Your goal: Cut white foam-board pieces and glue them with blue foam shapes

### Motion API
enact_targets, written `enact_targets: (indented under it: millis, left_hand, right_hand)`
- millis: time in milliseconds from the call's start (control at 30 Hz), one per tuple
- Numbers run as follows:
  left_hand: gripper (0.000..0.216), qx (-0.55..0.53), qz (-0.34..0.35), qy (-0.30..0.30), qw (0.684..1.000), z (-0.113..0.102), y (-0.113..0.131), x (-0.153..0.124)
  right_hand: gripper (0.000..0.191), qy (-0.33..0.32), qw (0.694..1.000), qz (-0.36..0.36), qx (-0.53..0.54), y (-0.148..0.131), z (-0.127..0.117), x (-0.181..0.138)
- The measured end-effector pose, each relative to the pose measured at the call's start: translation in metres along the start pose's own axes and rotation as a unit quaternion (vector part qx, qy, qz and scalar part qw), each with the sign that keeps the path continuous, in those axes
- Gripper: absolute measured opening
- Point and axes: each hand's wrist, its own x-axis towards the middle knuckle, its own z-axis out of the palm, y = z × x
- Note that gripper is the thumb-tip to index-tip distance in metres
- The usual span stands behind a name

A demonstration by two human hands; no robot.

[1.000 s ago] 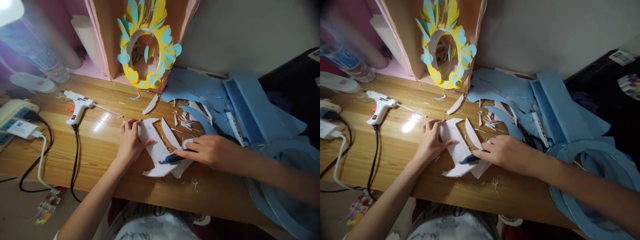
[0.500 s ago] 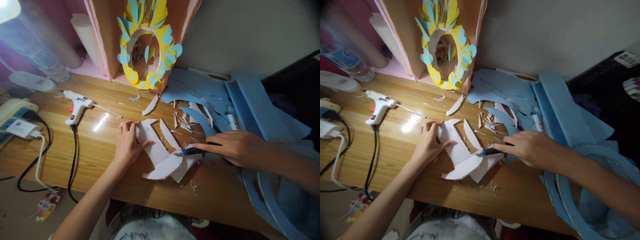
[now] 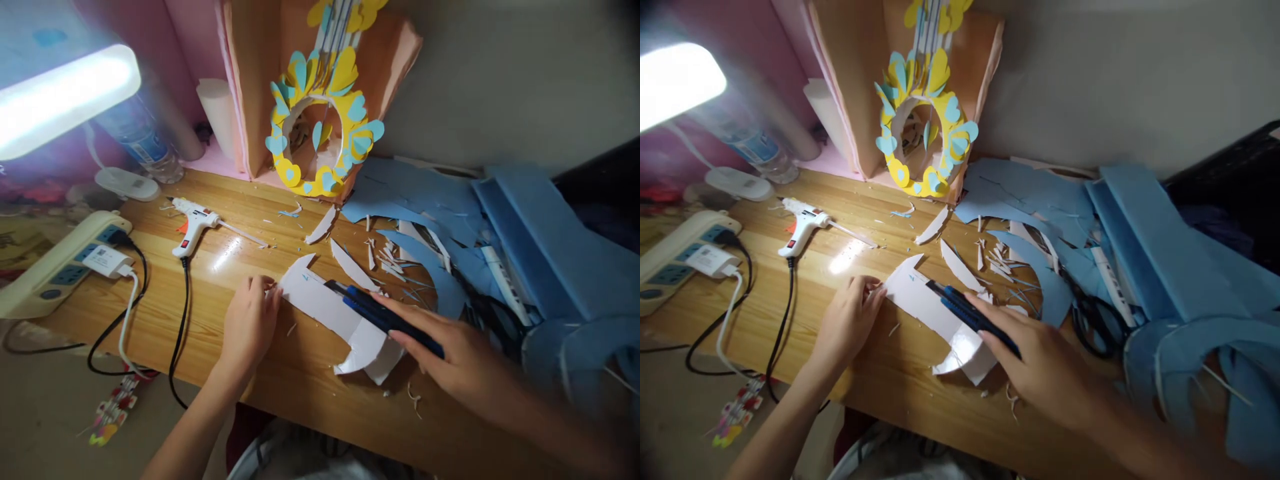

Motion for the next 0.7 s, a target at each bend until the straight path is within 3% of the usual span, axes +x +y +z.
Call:
enact_targets:
  millis: [267,500,700]
  left_hand:
    - [0.011,-0.051,0.019,0.035,0.998,0.008,-0.005,0.003]
    - [0.012,-0.084,0.027,0.052,0.995,0.012,-0.009,0.005]
    - [0.014,-0.075,0.016,0.071,0.995,0.015,-0.008,0.006]
  right_hand:
    - [0.046,-0.013,0.996,-0.058,-0.067,-0.023,0.043,0.027]
    - [0.051,-0.045,0.985,-0.07,-0.15,-0.03,0.049,0.031]
    - [0.067,-0.061,0.95,-0.086,-0.296,-0.04,0.052,0.027]
